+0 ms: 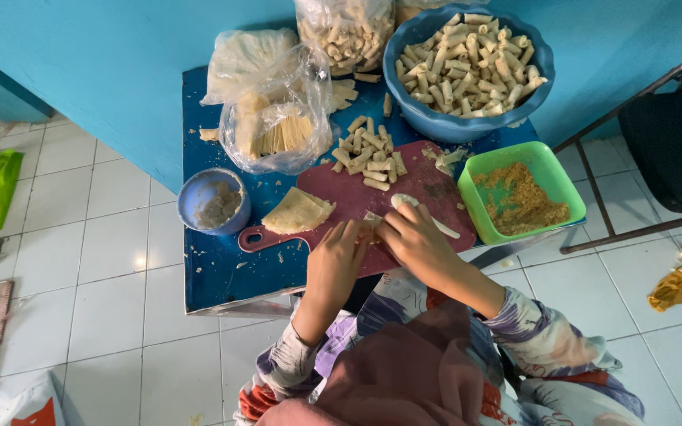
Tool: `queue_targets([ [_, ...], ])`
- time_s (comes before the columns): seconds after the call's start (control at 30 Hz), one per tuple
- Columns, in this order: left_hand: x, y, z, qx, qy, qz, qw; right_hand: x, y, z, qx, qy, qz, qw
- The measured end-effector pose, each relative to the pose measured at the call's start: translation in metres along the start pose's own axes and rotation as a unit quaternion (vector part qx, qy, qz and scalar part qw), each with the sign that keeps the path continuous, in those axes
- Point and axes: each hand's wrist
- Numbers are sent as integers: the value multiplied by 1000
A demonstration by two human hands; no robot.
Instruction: The person sits at a small table and shapes pieces of dough by hand, pinching and rolling them into short tube shapes on a cutting board. They occasionally dip the shaped pieces into a green container of powder and place finished pieces with the pile of shaped dough on the table.
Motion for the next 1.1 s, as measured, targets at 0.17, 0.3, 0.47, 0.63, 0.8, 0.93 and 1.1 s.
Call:
queue_targets([
  [0.17, -8, 4, 0, 65, -59, -89, 992, -9, -1, -2, 9, -9, 24, 1000],
  [0.3, -5, 4, -4, 111, -62, -96, 987, -11, -2, -3, -3, -12, 29, 999],
  [0.47, 0, 3, -6, 91, -26, -36, 995, -5, -2, -5, 19, -2, -22, 1000],
  [0.63, 8, 4, -7, 26, -26, 16, 999, -4, 3, -8, -36, -18, -36, 999],
  [0.8, 7, 1, -11, 65, -73, -34, 995, -2, 1, -12, -5, -3, -79, 997],
  [0.93, 0, -2, -14, 144, -97, -71, 982, -3, -1, -12, -55, -27, -17, 998],
  [1.1, -1, 3, -19, 169, -98, -77, 978, -9, 4, -15, -45, -52, -8, 998],
])
Point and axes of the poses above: each hand's wrist, its own x-axis towards the middle knuckle, its own z-axis out of the back of the hand, y = z × x, and after that the axes turned 12 degrees about x, right-handed
